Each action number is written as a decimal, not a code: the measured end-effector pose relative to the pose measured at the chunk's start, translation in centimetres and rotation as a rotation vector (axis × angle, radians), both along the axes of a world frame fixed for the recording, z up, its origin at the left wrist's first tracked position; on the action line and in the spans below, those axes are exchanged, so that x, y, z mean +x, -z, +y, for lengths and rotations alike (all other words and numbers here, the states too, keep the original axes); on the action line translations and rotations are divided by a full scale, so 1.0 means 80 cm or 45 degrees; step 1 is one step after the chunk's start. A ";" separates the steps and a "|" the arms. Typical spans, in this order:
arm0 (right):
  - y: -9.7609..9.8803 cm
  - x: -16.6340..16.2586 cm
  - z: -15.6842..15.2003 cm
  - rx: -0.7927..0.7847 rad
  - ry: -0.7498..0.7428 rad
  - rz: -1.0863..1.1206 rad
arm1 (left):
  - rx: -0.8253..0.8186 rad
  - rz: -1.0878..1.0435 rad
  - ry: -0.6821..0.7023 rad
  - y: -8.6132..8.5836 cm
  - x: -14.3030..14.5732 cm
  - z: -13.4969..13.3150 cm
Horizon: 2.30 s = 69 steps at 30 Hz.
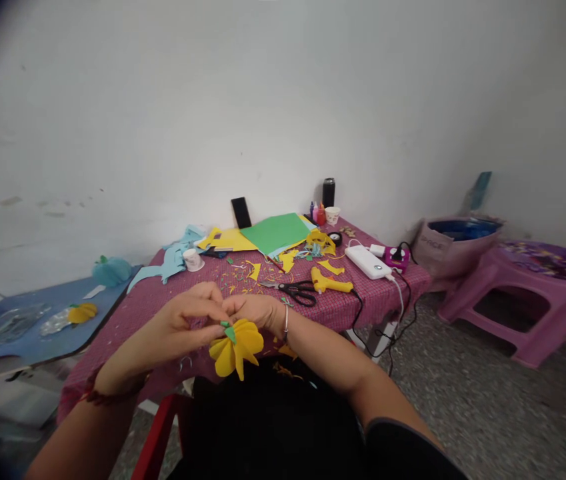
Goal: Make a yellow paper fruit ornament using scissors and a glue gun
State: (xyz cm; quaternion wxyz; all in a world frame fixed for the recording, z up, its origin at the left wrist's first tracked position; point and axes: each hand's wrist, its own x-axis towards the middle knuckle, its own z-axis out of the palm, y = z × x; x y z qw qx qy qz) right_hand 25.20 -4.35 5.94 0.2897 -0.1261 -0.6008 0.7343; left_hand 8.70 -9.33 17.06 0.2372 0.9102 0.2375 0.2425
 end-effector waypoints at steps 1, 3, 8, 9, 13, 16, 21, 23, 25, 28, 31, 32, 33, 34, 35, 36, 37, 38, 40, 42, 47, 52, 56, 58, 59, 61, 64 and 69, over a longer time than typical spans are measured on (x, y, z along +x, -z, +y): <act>-0.001 -0.001 -0.001 0.016 0.018 -0.002 | -0.020 -0.020 0.012 0.001 0.000 0.001; -0.005 -0.002 -0.001 0.057 0.078 -0.005 | -0.041 -0.071 -0.002 0.002 -0.001 0.003; -0.026 0.005 0.023 0.212 0.474 0.074 | -0.017 -0.230 -0.247 0.007 -0.011 0.018; -0.030 0.009 0.028 0.247 0.600 0.103 | -0.027 -0.236 -0.317 0.009 -0.015 0.022; -0.036 0.023 0.024 0.424 1.014 0.116 | -0.125 -0.222 -0.599 0.024 -0.032 0.039; -0.036 0.019 -0.008 0.611 1.048 -0.023 | -0.146 -0.248 -0.683 0.041 -0.042 0.047; -0.030 -0.006 -0.052 0.889 1.067 -0.296 | -0.119 -0.298 -0.794 0.061 -0.049 0.049; -0.025 -0.014 -0.054 0.954 1.108 -0.386 | -0.105 -0.323 -0.835 0.065 -0.050 0.046; -0.019 -0.020 -0.052 0.993 1.126 -0.452 | -0.102 -0.346 -0.863 0.068 -0.050 0.042; -0.011 -0.024 -0.046 1.005 1.112 -0.496 | -0.118 -0.366 -0.872 0.074 -0.050 0.035; -0.005 -0.025 -0.043 0.980 1.102 -0.497 | -0.150 -0.373 -0.851 0.080 -0.051 0.031; -0.004 -0.025 -0.042 0.969 1.102 -0.491 | -0.166 -0.382 -0.836 0.082 -0.051 0.030; -0.002 -0.026 -0.041 0.957 1.103 -0.481 | -0.184 -0.395 -0.820 0.084 -0.051 0.029; -0.001 -0.026 -0.040 0.942 1.107 -0.468 | -0.202 -0.410 -0.803 0.086 -0.050 0.028; 0.000 -0.026 -0.038 0.921 1.114 -0.453 | -0.219 -0.427 -0.787 0.087 -0.049 0.028; 0.002 -0.026 -0.037 0.894 1.122 -0.436 | -0.231 -0.448 -0.774 0.089 -0.048 0.027; 0.003 -0.025 -0.035 0.860 1.129 -0.418 | -0.230 -0.473 -0.771 0.091 -0.046 0.026; 0.005 -0.025 -0.033 0.818 1.133 -0.397 | -0.215 -0.497 -0.777 0.093 -0.044 0.025; 0.007 -0.023 -0.028 0.724 1.124 -0.347 | -0.127 -0.536 -0.816 0.100 -0.040 0.024; 0.008 -0.020 -0.024 0.634 1.089 -0.287 | 0.020 -0.552 -0.868 0.108 -0.038 0.024; 0.005 -0.015 -0.022 0.451 0.991 -0.166 | 0.316 -0.589 -0.881 0.127 -0.038 0.023; 0.001 -0.011 -0.022 0.369 1.026 -0.126 | 0.926 -0.613 -0.832 0.126 -0.037 0.007; 0.000 -0.009 -0.022 0.392 1.085 -0.129 | 1.045 -0.580 -0.737 0.124 -0.034 -0.011; -0.001 -0.010 -0.024 0.423 1.112 -0.135 | 1.040 -0.514 -0.713 0.124 -0.031 -0.017; -0.001 -0.010 -0.026 0.440 1.128 -0.139 | 1.045 -0.480 -0.709 0.124 -0.029 -0.018; -0.003 -0.012 -0.029 0.474 1.158 -0.152 | 1.059 -0.446 -0.715 0.125 -0.025 -0.017; -0.005 -0.014 -0.036 0.515 1.188 -0.176 | 1.029 -0.439 -0.776 0.127 -0.020 -0.012; -0.003 -0.017 -0.042 0.507 1.198 -0.211 | 0.921 -0.444 -0.844 0.128 -0.018 -0.005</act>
